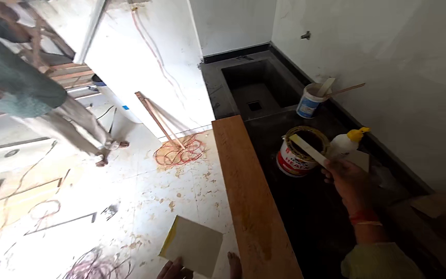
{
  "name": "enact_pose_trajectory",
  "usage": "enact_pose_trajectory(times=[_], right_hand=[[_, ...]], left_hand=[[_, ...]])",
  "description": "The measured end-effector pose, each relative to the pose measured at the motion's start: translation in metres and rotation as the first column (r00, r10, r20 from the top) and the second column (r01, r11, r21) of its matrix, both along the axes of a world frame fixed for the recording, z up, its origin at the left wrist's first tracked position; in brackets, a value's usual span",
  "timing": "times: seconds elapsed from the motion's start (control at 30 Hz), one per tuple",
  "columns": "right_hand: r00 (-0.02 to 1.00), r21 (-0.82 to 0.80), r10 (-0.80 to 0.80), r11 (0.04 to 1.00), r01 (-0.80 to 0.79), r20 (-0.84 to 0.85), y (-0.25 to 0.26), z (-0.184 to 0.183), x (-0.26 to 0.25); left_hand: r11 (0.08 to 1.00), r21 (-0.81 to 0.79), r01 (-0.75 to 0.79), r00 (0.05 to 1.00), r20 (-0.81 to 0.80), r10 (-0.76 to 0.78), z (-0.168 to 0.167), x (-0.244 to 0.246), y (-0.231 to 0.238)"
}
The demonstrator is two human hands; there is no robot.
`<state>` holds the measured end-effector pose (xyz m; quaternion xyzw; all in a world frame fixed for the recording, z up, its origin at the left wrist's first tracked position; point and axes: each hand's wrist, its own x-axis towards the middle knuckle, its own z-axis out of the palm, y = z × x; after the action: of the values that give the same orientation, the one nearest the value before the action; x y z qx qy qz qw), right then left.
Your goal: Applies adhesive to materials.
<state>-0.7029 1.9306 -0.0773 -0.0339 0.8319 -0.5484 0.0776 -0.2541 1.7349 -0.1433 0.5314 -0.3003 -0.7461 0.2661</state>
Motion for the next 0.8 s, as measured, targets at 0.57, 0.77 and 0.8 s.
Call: enact_pose_trajectory(times=[0.57, 0.77, 0.8], right_hand=[[0.928, -0.351, 0.272, 0.92, -0.173, 0.256, -0.01, -0.031, 0.288], [0.719, 0.37, 0.383, 0.91, -0.187, -0.58, -0.015, -0.025, 0.201], [0.688, 0.433, 0.433, 0.881, -0.189, -0.582, -0.021, -0.031, 0.193]], left_hand=[[0.889, 0.019, 0.458, 0.885, -0.109, -0.454, 0.001, -0.038, 0.074], [0.723, 0.196, 0.662, 0.727, 0.069, -0.684, -0.029, -0.016, 0.078], [0.7, 0.219, 0.68, 0.711, 0.034, -0.702, -0.035, -0.015, 0.079]])
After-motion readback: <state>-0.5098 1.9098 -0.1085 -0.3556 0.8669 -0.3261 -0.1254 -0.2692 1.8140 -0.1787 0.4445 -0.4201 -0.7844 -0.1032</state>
